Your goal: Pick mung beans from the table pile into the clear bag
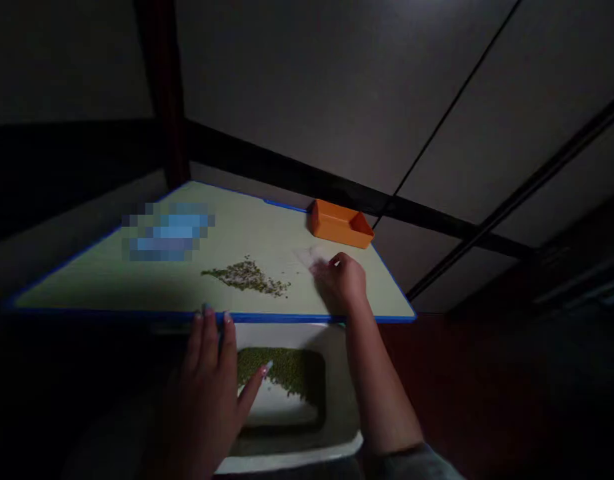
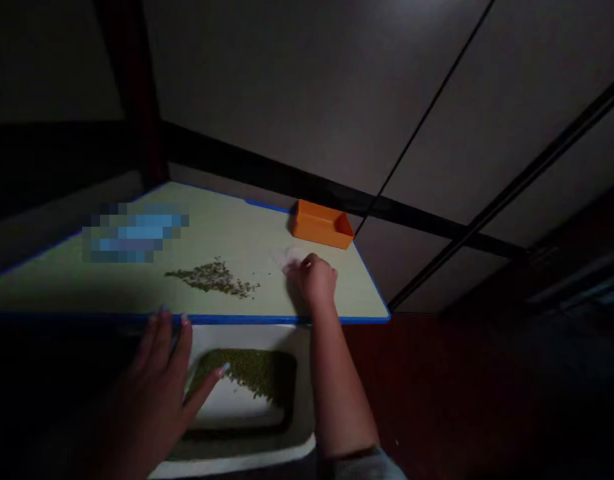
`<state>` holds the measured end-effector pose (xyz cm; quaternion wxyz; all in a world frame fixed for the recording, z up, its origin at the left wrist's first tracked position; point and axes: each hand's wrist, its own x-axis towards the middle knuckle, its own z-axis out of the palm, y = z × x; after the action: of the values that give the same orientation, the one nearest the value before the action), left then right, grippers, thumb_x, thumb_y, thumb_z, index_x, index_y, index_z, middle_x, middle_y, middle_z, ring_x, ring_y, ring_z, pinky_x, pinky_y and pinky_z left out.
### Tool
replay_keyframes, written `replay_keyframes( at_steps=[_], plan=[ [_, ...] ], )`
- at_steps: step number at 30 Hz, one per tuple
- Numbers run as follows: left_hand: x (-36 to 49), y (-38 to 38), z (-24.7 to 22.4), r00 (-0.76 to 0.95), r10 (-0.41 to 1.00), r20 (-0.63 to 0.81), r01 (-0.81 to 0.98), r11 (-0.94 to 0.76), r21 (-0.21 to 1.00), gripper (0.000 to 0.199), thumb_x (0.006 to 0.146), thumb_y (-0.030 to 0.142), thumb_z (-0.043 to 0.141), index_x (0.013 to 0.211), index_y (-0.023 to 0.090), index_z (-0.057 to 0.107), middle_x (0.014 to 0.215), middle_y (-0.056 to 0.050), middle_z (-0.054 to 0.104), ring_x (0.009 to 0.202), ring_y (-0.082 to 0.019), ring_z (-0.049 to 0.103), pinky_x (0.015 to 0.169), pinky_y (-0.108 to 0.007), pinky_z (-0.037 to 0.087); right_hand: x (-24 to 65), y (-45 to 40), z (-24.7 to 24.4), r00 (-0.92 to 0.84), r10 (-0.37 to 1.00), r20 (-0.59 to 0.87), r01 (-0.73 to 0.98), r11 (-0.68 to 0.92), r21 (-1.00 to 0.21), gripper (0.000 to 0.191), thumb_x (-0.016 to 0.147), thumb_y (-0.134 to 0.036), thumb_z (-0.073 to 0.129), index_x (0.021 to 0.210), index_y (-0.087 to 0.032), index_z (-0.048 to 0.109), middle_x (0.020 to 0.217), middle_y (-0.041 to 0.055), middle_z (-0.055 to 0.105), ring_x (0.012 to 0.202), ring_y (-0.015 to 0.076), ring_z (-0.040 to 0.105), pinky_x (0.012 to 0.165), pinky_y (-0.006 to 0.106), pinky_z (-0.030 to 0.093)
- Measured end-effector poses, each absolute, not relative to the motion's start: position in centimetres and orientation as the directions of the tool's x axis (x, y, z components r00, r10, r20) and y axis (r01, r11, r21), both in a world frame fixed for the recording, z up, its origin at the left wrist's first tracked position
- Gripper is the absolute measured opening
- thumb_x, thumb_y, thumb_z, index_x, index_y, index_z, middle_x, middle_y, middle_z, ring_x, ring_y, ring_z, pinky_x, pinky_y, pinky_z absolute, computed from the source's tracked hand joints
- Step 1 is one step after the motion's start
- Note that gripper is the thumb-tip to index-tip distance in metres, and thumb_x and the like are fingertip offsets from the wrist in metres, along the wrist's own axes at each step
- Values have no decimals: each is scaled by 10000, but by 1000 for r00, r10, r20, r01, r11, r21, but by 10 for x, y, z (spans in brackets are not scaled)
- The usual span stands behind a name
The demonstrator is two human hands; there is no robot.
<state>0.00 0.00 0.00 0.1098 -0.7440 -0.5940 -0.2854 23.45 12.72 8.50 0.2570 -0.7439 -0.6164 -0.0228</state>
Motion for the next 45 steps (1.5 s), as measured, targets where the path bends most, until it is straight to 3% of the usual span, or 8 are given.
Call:
replay_keyframes(
  at_steps=[7, 13, 23, 30, 34, 45],
  plan=[
    [1, 1, 3, 125, 824, 552, 950, -260, 173, 921, 833, 689, 155, 1367, -33, 359, 1504, -312, 238, 1450, -364, 144, 1051, -515, 376, 236, 131, 85, 249, 878, 409, 907, -63, -417, 115, 847, -269, 544, 883, -233, 647, 812, 19, 684, 733, 151, 564, 639, 238, 315],
    [2, 1, 5, 125, 826, 550, 953, -254, 165, 908, 835, 685, 160, 1362, -24, 369, 1499, -306, 257, 1448, -362, 152, 1042, -511, 387, 237, 132, 79, 138, 886, 443, 881, 94, -463, 120, 847, -280, 546, 867, -229, 653, 766, 3, 660, 704, 144, 542, 626, 230, 319],
    [2, 0, 7, 117, 826, 551, 953, -249, 171, 902, 839, 676, 164, 1365, -28, 367, 1501, -307, 253, 1447, -362, 163, 1035, -516, 393, 240, 140, 75, 251, 875, 414, 870, -16, -493, 109, 829, -277, 552, 841, -226, 647, 726, 3, 650, 676, 149, 545, 629, 241, 325],
    [2, 0, 7, 123, 829, 546, 950, -258, 178, 902, 837, 674, 180, 1363, -36, 365, 1501, -313, 243, 1447, -369, 152, 1043, -520, 382, 241, 142, 71, 179, 861, 475, 840, 118, -529, 135, 839, -288, 531, 853, -226, 650, 727, -4, 638, 679, 147, 541, 641, 240, 350],
    [2, 0, 7, 119, 827, 549, 950, -256, 180, 899, 836, 677, 185, 1364, -27, 368, 1502, -307, 251, 1446, -369, 158, 1042, -521, 383, 239, 141, 73, 139, 887, 441, 852, 120, -510, 100, 816, -265, 568, 817, -218, 657, 728, -3, 644, 686, 143, 538, 648, 239, 343],
    [3, 0, 7, 99, 847, 522, 949, -238, 208, 926, 827, 703, 135, 1377, -10, 354, 1518, -288, 228, 1450, -354, 153, 1043, -522, 380, 230, 142, 87, 211, 894, 396, 940, -75, -332, 117, 813, -331, 617, 825, -220, 654, 824, 47, 670, 840, 202, 552, 709, 293, 312]
  ],
)
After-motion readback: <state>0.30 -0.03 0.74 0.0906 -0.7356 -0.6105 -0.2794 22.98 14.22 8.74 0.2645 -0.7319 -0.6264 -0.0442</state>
